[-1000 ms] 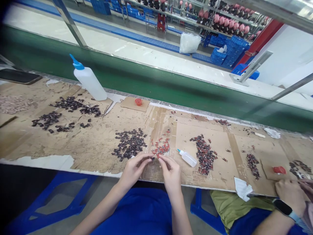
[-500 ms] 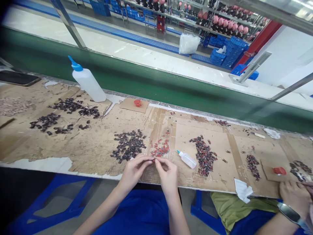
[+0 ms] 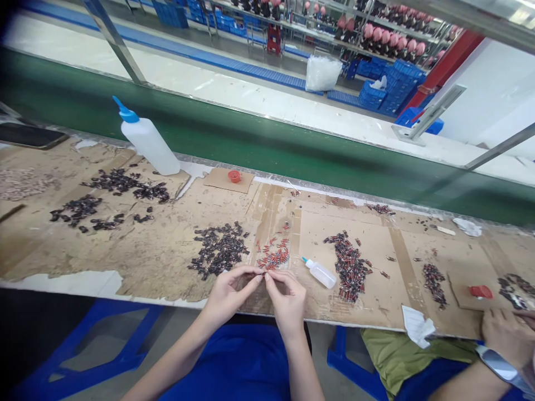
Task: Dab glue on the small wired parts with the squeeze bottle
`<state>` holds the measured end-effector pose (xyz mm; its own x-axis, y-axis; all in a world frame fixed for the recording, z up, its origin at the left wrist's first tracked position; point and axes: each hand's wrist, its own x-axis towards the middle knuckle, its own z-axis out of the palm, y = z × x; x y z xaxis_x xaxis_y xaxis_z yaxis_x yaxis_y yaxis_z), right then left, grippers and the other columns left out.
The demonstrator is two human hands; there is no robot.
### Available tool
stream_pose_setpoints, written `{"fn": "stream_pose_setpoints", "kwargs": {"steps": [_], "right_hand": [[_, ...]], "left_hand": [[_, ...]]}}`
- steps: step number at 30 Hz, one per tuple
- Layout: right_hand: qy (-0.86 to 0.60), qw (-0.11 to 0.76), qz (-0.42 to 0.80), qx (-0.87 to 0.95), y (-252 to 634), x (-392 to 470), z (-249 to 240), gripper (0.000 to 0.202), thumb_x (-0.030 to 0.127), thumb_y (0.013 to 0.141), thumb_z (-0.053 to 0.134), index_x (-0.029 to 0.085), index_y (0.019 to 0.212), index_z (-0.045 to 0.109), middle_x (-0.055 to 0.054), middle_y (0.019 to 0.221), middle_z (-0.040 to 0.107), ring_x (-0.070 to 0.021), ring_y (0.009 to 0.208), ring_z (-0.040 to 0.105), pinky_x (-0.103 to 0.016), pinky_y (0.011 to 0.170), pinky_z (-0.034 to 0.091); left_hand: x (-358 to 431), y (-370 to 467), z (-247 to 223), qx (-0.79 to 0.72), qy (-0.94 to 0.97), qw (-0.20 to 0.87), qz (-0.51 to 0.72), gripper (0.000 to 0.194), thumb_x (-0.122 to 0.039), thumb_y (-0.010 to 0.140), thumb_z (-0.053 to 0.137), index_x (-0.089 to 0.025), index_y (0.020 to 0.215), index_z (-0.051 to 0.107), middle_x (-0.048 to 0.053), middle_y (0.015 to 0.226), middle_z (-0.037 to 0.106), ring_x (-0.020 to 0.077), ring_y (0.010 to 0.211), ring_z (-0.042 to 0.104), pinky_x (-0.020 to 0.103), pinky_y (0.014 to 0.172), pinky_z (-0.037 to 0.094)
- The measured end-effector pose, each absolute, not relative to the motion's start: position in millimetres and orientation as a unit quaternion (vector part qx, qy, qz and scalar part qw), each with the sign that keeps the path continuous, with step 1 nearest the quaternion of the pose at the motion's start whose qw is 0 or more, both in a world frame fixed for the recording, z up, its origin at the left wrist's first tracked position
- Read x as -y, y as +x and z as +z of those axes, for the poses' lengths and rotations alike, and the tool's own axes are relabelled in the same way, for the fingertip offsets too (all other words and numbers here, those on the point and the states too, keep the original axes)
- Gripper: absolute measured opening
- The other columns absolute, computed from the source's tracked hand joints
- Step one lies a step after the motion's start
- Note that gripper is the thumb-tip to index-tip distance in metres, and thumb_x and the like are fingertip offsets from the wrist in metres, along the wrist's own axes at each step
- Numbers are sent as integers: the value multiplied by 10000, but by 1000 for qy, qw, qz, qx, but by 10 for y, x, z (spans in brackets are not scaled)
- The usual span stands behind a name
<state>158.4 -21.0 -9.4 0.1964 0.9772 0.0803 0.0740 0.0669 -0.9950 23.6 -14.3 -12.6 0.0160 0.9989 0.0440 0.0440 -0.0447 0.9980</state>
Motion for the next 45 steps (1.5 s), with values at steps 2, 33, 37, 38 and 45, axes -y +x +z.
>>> {"fn": "stream_pose_setpoints", "kwargs": {"steps": [2, 33, 37, 38, 45], "right_hand": [[-543, 557, 434, 454, 1606, 208, -103, 139, 331, 702, 770, 199, 727, 732, -56, 750, 740, -194, 724, 704, -338, 726, 595], [-676, 358, 109, 635, 2705, 102, -240, 487, 616, 801, 566, 181, 1008, 634, -151, 1073, 656, -310, 1145, 537, -489, 945, 446], [-663, 488, 240, 515, 2601, 152, -144, 438, 541, 725, 688, 182, 975, 660, -88, 902, 707, -209, 734, 654, -342, 677, 542], [-651, 518, 264, 488, 2576, 162, -126, 426, 537, 716, 694, 179, 947, 670, -70, 834, 708, -182, 632, 632, -317, 602, 532], [-577, 609, 400, 370, 2429, 178, -99, 336, 479, 698, 698, 180, 846, 658, -32, 711, 657, -125, 502, 553, -241, 439, 430]], "left_hand": [[155, 256, -136, -498, 506, 492, 505, 119, -251, 784, 638, -168, 868, 630, 50, 801, 726, 172, 763, 698, 274, 736, 555], [-229, -232, -324, -487, 806, 109, 318, 220, -138, 916, 513, -276, 887, 682, 20, 807, 726, 231, 963, 565, 425, 914, 285], [-128, -64, -317, -442, 819, 126, 344, 212, -162, 952, 481, -247, 943, 674, 15, 853, 753, 188, 857, 611, 373, 863, 296], [-101, -32, -337, -436, 816, 131, 356, 221, -152, 955, 473, -245, 949, 674, 9, 859, 757, 178, 832, 620, 366, 855, 296], [-27, -84, -429, -483, 757, 109, 427, 175, -153, 924, 545, -249, 878, 683, -17, 835, 763, 185, 829, 644, 359, 823, 274]]}}
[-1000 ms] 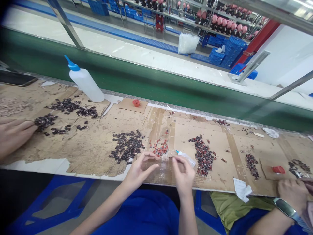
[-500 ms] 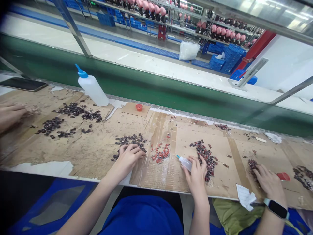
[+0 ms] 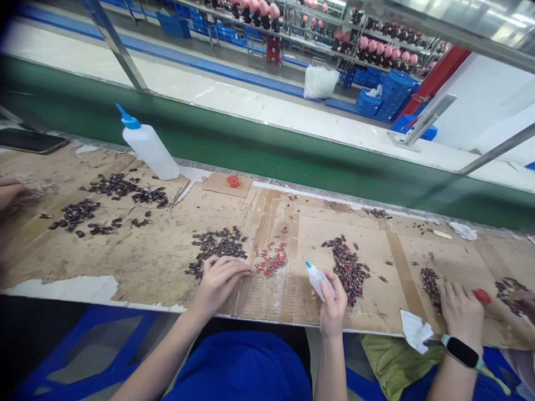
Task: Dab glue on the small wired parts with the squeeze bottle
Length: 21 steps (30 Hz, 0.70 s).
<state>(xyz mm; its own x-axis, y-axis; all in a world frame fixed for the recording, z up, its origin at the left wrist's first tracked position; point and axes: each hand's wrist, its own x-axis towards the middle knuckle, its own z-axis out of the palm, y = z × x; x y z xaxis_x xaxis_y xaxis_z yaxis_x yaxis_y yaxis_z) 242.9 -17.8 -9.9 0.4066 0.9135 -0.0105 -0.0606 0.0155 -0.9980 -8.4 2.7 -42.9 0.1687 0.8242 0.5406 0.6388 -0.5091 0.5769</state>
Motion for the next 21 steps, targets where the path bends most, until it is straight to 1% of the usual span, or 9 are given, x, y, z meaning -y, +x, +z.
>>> {"fn": "stream_pose_setpoints", "kwargs": {"steps": [4, 8, 11, 13, 17, 19, 21], "right_hand": [[-555, 647, 415, 319, 2409, 159, -117, 325, 429, 638, 748, 182, 824, 646, -13, 681, 619, -108, 501, 523, -222, 434, 396], [-531, 667, 409, 325, 2468, 153, -129, 315, 433, 663, 717, 182, 838, 645, -8, 664, 592, -107, 510, 503, -227, 441, 386], [-528, 678, 404, 314, 2511, 158, -154, 316, 420, 645, 723, 178, 838, 657, -9, 653, 588, -105, 498, 480, -227, 431, 353], [-533, 685, 396, 300, 2516, 159, -177, 311, 408, 632, 731, 176, 829, 665, -16, 673, 607, -104, 497, 476, -227, 430, 335], [-530, 700, 400, 262, 2487, 152, -194, 314, 388, 580, 763, 174, 795, 682, -21, 692, 632, -114, 526, 499, -223, 445, 319], [-527, 696, 416, 254, 2476, 151, -182, 313, 375, 559, 773, 170, 781, 690, -14, 661, 621, -102, 503, 472, -218, 438, 298], [-524, 690, 429, 257, 2469, 154, -162, 306, 373, 560, 770, 164, 770, 694, -6, 625, 601, -88, 476, 436, -214, 428, 278]], "left_hand": [[-28, -103, -393, -487, 756, 107, 424, 164, -155, 911, 563, -250, 883, 693, -3, 853, 760, 199, 855, 634, 363, 828, 287], [-34, -154, -436, -520, 765, 79, 371, 137, -191, 893, 593, -264, 935, 701, 34, 925, 753, 253, 976, 602, 403, 853, 291], [-29, -224, -475, -521, 781, 59, 339, 108, -233, 879, 616, -272, 934, 701, 50, 918, 754, 280, 1009, 584, 426, 861, 299], [-22, -253, -465, -518, 789, 56, 326, 106, -224, 884, 609, -273, 912, 699, 40, 888, 755, 276, 1011, 578, 430, 873, 295], [-16, -235, -377, -502, 804, 77, 309, 139, -159, 892, 596, -256, 852, 686, 5, 833, 741, 236, 986, 579, 410, 875, 266], [-9, -193, -342, -490, 811, 92, 307, 164, -132, 891, 589, -260, 869, 689, 2, 829, 722, 212, 944, 580, 392, 853, 264], [7, -139, -330, -482, 814, 107, 305, 225, -96, 889, 567, -277, 925, 696, 9, 847, 699, 194, 912, 574, 378, 839, 269]]}}
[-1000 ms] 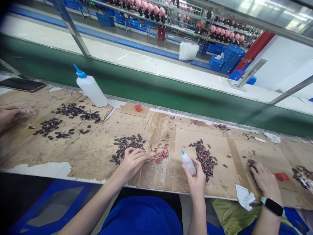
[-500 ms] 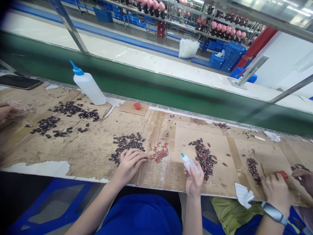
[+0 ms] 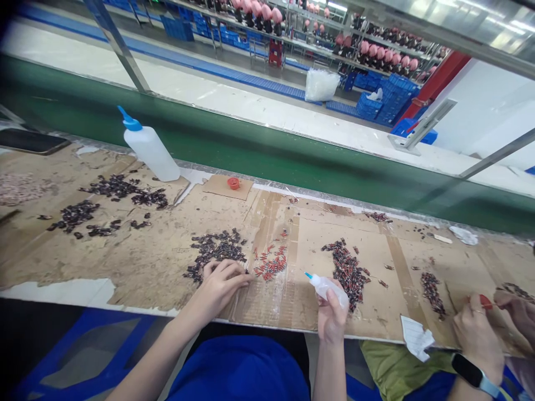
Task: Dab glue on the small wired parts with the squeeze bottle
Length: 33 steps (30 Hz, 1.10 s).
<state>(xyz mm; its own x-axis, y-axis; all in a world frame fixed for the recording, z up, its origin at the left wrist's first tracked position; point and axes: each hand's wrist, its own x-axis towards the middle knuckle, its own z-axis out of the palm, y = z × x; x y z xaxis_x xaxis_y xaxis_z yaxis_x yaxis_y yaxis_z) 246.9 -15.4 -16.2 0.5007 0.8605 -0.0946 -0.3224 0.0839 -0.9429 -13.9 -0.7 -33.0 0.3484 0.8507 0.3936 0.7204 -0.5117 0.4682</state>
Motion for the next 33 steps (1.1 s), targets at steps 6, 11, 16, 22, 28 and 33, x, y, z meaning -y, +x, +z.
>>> {"fn": "stream_pose_setpoints", "kwargs": {"steps": [6, 11, 16, 22, 28, 33], "right_hand": [[-519, 687, 438, 259, 2454, 177, -134, 298, 380, 580, 758, 164, 771, 685, 3, 605, 585, -82, 468, 433, -204, 421, 276], [-534, 695, 412, 248, 2439, 183, -169, 334, 374, 545, 782, 163, 781, 675, -13, 687, 629, -96, 509, 489, -209, 438, 323], [-558, 671, 409, 267, 2273, 196, -226, 354, 376, 548, 804, 168, 786, 644, -25, 716, 662, -122, 567, 554, -210, 463, 371], [-594, 651, 387, 272, 2012, 174, -302, 391, 515, 643, 740, 148, 670, 608, -4, 557, 605, -86, 436, 457, -205, 398, 314], [-636, 610, 359, 307, 1931, 160, -358, 413, 527, 643, 740, 143, 598, 596, -5, 515, 581, -117, 460, 501, -236, 452, 404], [-650, 562, 315, 403, 1866, 155, -292, 399, 530, 662, 706, 147, 584, 626, -26, 507, 615, -152, 469, 547, -254, 457, 442]], "left_hand": [[104, 42, -334, -471, 802, 187, 316, 229, -120, 903, 542, -284, 913, 702, 8, 893, 709, 181, 917, 595, 364, 853, 292], [216, 190, -360, -524, 754, 174, 357, 130, -234, 896, 601, -263, 828, 708, 1, 810, 734, 213, 923, 608, 380, 846, 292], [275, 260, -393, -586, 714, 89, 373, 112, -233, 880, 626, -252, 820, 719, 33, 850, 708, 235, 938, 566, 383, 820, 295], [262, 241, -399, -557, 725, 106, 389, 129, -201, 922, 562, -241, 936, 684, 26, 920, 746, 226, 968, 600, 376, 844, 301], [234, 225, -469, -547, 720, 132, 406, 147, -161, 917, 556, -242, 914, 678, 3, 859, 769, 205, 906, 655, 365, 812, 295], [223, 223, -494, -558, 706, 125, 418, 136, -192, 922, 571, -252, 880, 685, -14, 836, 774, 182, 858, 678, 367, 816, 283]]}}
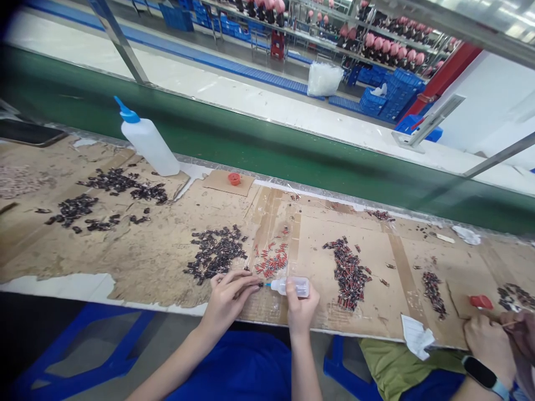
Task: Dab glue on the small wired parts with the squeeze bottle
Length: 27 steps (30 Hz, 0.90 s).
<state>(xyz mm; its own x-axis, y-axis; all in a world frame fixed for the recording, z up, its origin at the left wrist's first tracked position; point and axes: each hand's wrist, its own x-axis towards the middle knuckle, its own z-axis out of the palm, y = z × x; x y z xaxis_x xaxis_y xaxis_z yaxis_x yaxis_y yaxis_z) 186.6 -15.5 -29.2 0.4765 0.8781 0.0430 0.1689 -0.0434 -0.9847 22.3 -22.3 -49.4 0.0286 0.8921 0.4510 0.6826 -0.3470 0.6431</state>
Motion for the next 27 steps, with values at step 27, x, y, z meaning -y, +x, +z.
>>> {"fn": "stream_pose_setpoints", "kwargs": {"steps": [27], "right_hand": [[-662, 543, 334, 394, 1827, 123, -230, 390, 515, 667, 687, 144, 569, 620, -25, 516, 595, -153, 493, 531, -256, 462, 427]], "left_hand": [[231, 235, -431, -568, 688, 130, 433, 172, -217, 925, 576, -255, 814, 703, -29, 779, 773, 176, 822, 675, 370, 803, 273]]}}
